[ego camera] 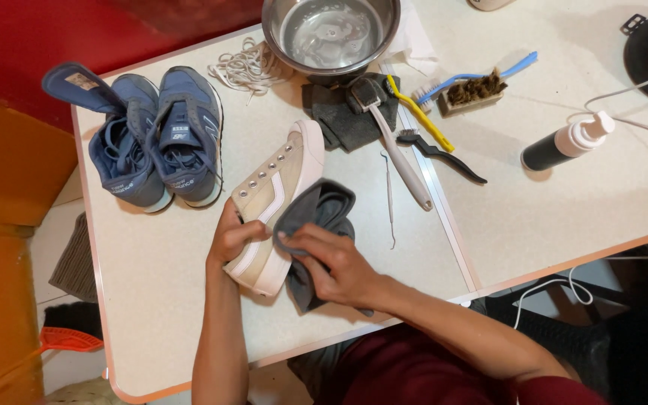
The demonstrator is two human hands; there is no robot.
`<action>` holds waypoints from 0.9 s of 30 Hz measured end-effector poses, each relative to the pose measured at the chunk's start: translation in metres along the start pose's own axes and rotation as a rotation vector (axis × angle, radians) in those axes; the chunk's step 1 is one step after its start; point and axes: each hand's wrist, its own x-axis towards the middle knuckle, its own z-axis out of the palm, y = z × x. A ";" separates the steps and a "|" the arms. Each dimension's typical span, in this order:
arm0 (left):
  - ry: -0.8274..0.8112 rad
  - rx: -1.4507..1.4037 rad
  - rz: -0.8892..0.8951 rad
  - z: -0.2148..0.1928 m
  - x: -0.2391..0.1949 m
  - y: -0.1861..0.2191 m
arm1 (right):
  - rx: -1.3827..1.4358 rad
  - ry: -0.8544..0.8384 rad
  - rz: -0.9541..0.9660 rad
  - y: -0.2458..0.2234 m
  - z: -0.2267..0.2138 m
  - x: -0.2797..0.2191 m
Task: The person cleans a beige sneaker by wiping it with a cloth, applying foam, and scrubbing with a yellow brush. They then wipe the shoe again and proceed to lace it with white shoelaces.
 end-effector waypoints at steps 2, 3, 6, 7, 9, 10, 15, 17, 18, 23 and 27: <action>0.034 -0.013 -0.003 -0.016 0.001 -0.046 | 0.048 -0.039 0.004 -0.007 0.011 -0.014; 0.069 -0.025 -0.005 -0.025 0.002 -0.068 | 0.095 -0.079 0.007 -0.010 0.016 -0.021; 0.256 -0.029 -0.040 -0.013 0.009 -0.050 | -0.037 -0.475 0.045 0.005 0.029 -0.062; 0.254 -0.027 -0.040 -0.012 0.008 -0.046 | -0.037 -0.471 0.045 -0.003 0.022 -0.052; 0.237 -0.088 -0.013 -0.013 0.006 -0.039 | 0.208 -0.221 0.077 -0.019 0.009 -0.031; 0.243 -0.088 -0.012 -0.014 0.010 -0.040 | 0.211 -0.226 0.076 -0.011 -0.008 -0.024; 0.167 -0.194 0.064 -0.004 0.011 -0.042 | 0.252 0.491 0.422 0.006 -0.066 -0.009; 0.182 -0.223 0.066 -0.002 0.010 -0.043 | 0.232 0.498 0.427 0.005 -0.064 0.004; 0.199 -0.248 0.064 -0.002 0.010 -0.043 | 0.217 0.508 0.435 0.005 -0.062 0.011; 0.171 -0.175 0.044 -0.008 0.013 -0.050 | 0.156 0.425 0.354 0.015 -0.042 0.046; 0.188 -0.151 0.093 -0.014 0.015 -0.063 | 0.118 0.304 0.311 0.044 -0.030 0.046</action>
